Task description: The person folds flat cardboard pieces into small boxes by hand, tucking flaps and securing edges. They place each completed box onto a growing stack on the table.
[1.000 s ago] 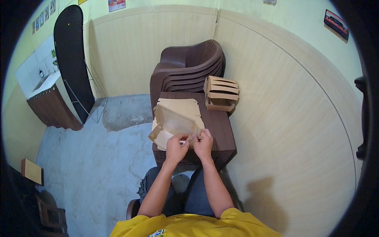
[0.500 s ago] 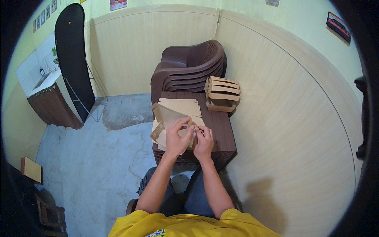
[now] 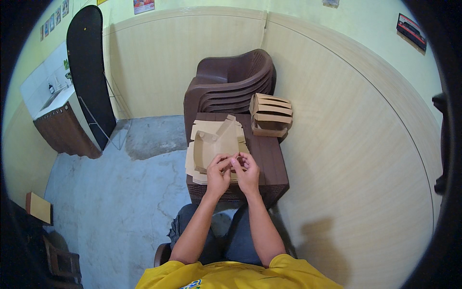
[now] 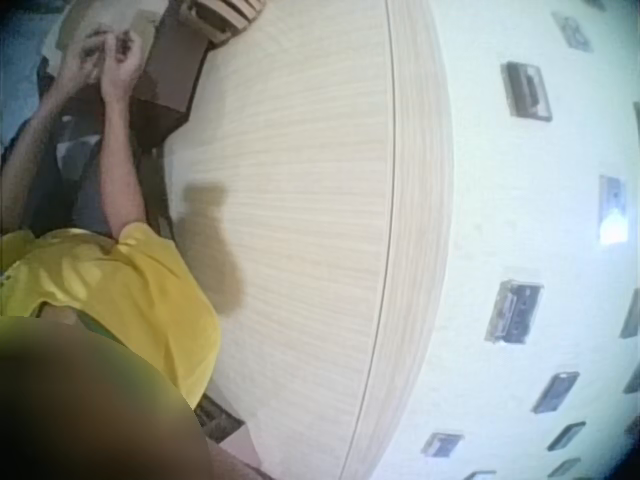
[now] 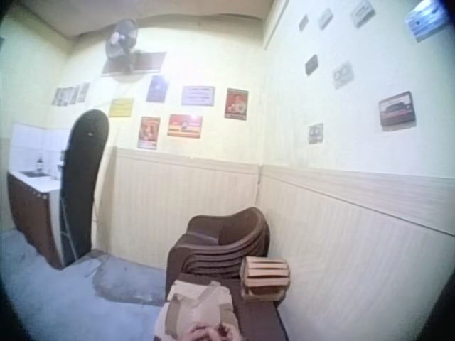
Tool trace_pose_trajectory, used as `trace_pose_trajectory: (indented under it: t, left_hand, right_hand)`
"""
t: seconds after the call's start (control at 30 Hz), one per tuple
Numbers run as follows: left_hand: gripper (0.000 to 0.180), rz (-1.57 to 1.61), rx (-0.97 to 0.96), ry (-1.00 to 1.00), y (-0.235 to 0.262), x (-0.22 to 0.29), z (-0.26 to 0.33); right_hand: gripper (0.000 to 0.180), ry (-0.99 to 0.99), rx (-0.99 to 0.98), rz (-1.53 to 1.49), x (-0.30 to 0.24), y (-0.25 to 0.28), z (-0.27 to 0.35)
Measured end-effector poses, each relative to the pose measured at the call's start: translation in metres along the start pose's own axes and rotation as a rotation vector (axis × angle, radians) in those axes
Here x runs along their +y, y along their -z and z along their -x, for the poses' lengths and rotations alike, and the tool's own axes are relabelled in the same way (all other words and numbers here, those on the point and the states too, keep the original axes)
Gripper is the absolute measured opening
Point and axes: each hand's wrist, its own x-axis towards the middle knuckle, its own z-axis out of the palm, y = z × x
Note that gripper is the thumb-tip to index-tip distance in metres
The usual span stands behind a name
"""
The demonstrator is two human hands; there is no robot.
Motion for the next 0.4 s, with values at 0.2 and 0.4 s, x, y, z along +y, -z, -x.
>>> trace_pose_trajectory:
  t: [0.2,0.4]
  left_hand:
    - [0.030,0.199,0.130,0.243,-0.012,-0.009,0.003]
    - [0.024,0.181,0.169,0.237,-0.015,-0.040,0.007]
  right_hand:
    - [0.021,-0.098,0.034,-0.071,-0.014,0.006,0.002]
    - [0.016,-0.165,-0.023,-0.145,-0.012,0.009,-0.005]
